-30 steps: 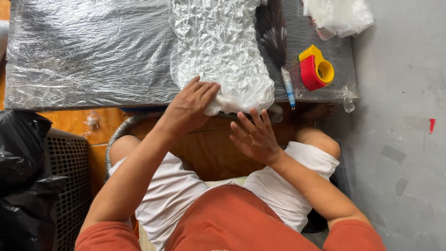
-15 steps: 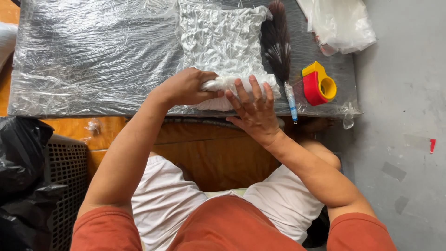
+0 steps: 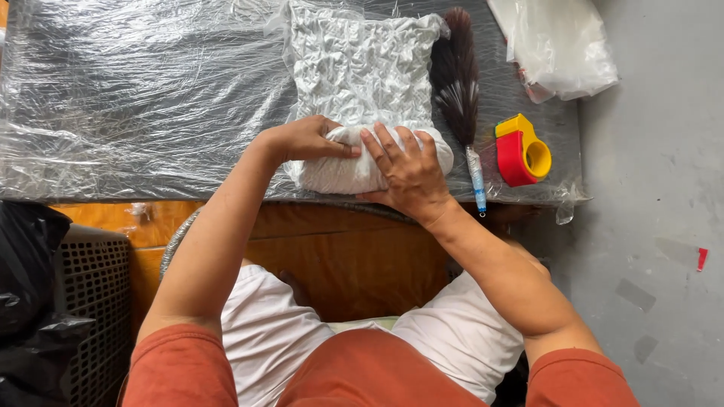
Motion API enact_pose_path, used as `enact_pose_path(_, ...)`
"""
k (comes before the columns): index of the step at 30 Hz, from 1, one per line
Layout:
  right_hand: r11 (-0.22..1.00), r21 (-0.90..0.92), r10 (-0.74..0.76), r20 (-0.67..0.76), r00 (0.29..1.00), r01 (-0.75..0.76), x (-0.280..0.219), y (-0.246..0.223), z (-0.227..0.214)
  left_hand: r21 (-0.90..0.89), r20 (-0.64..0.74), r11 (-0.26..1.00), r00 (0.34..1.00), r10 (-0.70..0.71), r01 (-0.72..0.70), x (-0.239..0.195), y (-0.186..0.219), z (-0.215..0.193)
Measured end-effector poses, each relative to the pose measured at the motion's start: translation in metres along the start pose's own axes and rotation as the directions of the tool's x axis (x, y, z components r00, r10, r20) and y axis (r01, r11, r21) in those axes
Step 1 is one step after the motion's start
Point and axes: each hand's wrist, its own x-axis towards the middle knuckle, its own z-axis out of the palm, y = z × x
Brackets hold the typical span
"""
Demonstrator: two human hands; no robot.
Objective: The person ties a white plastic bag filled with bubble wrap, rolls it into a cylindrical shape, and secures it with tape. They then place the wrapped bundle into a black plastic bag.
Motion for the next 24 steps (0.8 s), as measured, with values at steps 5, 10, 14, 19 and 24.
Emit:
enact_pose_path(5,0.995,0.09,0.035,0.068,0.997,-0.041,0.01,0.013,0.003,-0.01,-0.012,0.999,0.999,-0.05,0.05,-0.013,0.022,-0.005)
enact_pose_path(10,0.982,0.184,0.034,0.095,0.995,-0.051,0.02,0.017,-0.002,0.048,-0.13,0.994,0.988,-0.087,0.094,-0.013,0.01,0.007)
enact_pose_path(14,0.974,0.22,0.039,0.088,0.995,-0.057,0.023,0.018,-0.006,0.044,-0.425,0.998,0.905,-0.018,0.041,-0.017,0.007,0.032)
enact_pose_path(19,0.974,0.217,0.039,0.089,0.995,-0.057,0.02,0.017,-0.002,0.592,-0.623,0.803,0.59,0.514,-0.075,-0.016,0.001,0.051)
enact_pose_path(24,0.97,0.222,0.07,0.149,0.986,-0.102,0.011,0.024,0.014,0.815,-0.36,0.579,0.816,0.452,0.038,-0.034,0.033,0.079)
